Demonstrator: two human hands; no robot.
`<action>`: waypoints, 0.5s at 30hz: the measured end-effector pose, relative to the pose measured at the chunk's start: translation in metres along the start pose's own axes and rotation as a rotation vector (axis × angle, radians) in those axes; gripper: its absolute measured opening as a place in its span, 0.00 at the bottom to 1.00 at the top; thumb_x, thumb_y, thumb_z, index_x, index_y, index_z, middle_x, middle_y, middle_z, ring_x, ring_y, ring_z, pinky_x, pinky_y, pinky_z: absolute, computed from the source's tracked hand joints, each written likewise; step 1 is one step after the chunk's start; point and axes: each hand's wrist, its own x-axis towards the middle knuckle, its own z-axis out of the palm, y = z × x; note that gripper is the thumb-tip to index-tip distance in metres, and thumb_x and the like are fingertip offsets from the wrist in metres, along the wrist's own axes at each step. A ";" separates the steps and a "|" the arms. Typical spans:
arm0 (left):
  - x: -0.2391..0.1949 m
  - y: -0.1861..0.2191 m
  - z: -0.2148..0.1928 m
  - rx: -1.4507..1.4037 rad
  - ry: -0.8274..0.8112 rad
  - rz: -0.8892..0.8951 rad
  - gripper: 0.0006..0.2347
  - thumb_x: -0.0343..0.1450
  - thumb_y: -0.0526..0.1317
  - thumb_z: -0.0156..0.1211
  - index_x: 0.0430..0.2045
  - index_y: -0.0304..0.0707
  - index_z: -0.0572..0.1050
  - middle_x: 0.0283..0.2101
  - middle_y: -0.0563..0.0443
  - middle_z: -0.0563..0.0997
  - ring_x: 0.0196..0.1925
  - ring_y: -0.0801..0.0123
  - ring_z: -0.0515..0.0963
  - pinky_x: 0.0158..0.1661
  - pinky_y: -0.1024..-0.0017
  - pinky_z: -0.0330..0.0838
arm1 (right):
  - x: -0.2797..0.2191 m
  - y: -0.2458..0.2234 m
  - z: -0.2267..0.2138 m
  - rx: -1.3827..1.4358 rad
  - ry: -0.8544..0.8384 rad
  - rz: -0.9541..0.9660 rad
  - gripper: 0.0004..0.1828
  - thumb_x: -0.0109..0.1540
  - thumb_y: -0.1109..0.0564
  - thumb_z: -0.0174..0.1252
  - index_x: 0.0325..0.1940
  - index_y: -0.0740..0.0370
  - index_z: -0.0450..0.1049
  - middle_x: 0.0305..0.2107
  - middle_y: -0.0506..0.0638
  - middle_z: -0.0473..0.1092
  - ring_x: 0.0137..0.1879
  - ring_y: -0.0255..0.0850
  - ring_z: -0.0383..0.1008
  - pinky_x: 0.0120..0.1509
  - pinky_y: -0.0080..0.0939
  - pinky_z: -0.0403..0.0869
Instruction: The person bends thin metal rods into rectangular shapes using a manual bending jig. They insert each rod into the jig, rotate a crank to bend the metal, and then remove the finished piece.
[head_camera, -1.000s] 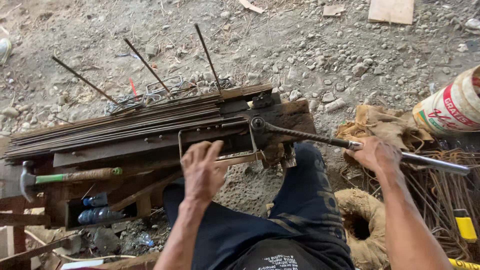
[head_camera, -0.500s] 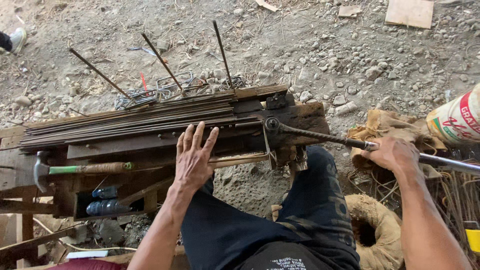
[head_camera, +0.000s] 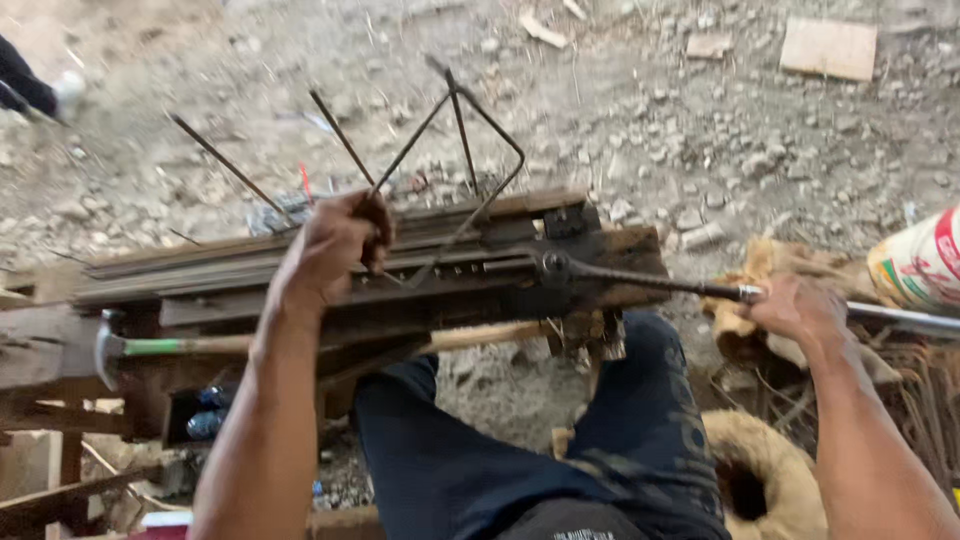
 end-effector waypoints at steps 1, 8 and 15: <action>-0.011 0.006 0.004 -0.144 0.046 -0.105 0.10 0.68 0.24 0.38 0.29 0.30 0.71 0.27 0.43 0.74 0.20 0.69 0.69 0.18 0.76 0.65 | 0.003 0.001 0.003 -0.020 0.019 0.000 0.25 0.56 0.31 0.59 0.43 0.48 0.83 0.43 0.54 0.81 0.53 0.52 0.79 0.55 0.50 0.74; -0.049 -0.058 0.050 -0.738 0.029 -0.080 0.12 0.53 0.18 0.37 0.17 0.33 0.67 0.23 0.41 0.69 0.15 0.68 0.65 0.11 0.81 0.51 | 0.007 0.003 0.007 0.062 0.002 0.060 0.30 0.57 0.29 0.58 0.37 0.58 0.76 0.33 0.52 0.78 0.41 0.47 0.78 0.43 0.45 0.75; -0.122 -0.049 0.105 -0.590 -0.161 0.066 0.11 0.69 0.31 0.51 0.45 0.28 0.70 0.36 0.46 0.74 0.28 0.70 0.74 0.26 0.77 0.69 | 0.022 0.013 0.024 0.041 0.058 0.030 0.38 0.55 0.29 0.60 0.53 0.61 0.73 0.50 0.57 0.77 0.57 0.55 0.76 0.62 0.58 0.71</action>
